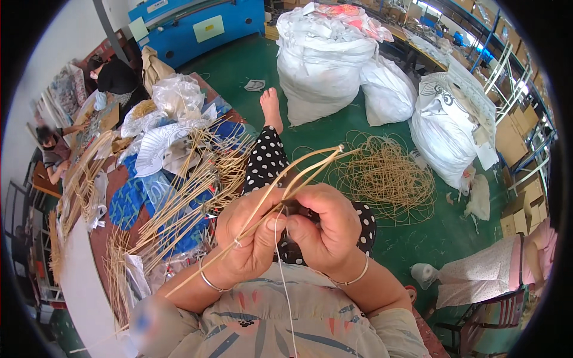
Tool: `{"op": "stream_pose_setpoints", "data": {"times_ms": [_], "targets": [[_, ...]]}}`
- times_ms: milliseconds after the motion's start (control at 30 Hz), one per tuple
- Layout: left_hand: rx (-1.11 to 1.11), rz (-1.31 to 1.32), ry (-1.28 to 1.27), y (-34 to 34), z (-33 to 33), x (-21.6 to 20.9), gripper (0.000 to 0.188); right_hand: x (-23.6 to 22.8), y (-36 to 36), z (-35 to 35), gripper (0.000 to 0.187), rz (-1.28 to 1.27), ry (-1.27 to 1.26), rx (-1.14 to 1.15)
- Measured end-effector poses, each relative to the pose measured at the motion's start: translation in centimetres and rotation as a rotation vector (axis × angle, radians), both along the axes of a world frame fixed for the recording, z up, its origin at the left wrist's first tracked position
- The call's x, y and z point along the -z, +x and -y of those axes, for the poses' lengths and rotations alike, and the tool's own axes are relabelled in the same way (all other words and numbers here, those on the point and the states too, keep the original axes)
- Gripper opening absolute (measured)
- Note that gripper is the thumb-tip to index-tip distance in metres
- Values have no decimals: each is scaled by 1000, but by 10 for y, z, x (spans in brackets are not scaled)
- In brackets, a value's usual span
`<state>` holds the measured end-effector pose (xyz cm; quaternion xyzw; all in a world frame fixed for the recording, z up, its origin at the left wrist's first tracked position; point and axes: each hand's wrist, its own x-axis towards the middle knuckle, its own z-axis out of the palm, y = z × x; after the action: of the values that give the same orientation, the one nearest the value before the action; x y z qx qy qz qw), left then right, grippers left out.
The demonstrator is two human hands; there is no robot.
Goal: The person sits on the floor and assembles thin wooden sticks into a star-like shape. They use a thin string to tie the sticks together at the center and attach a small red plastic piece to the top of the assembly. The person repeats this process with multiple sets of sticks.
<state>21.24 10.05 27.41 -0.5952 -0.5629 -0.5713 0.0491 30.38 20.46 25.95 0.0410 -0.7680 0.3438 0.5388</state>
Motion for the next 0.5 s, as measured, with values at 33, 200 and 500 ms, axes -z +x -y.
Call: {"op": "stream_pose_setpoints", "data": {"times_ms": [33,200,500], "targets": [[3,46,-30,1,0,1,30,3,-1,-2,25,1,20,21],[54,275,-84,-6,0,8,28,5,5,-1,24,3,-303,-54],[330,578,-297,-18,15,13,21,-34,17,-25,24,225,84,175]]}}
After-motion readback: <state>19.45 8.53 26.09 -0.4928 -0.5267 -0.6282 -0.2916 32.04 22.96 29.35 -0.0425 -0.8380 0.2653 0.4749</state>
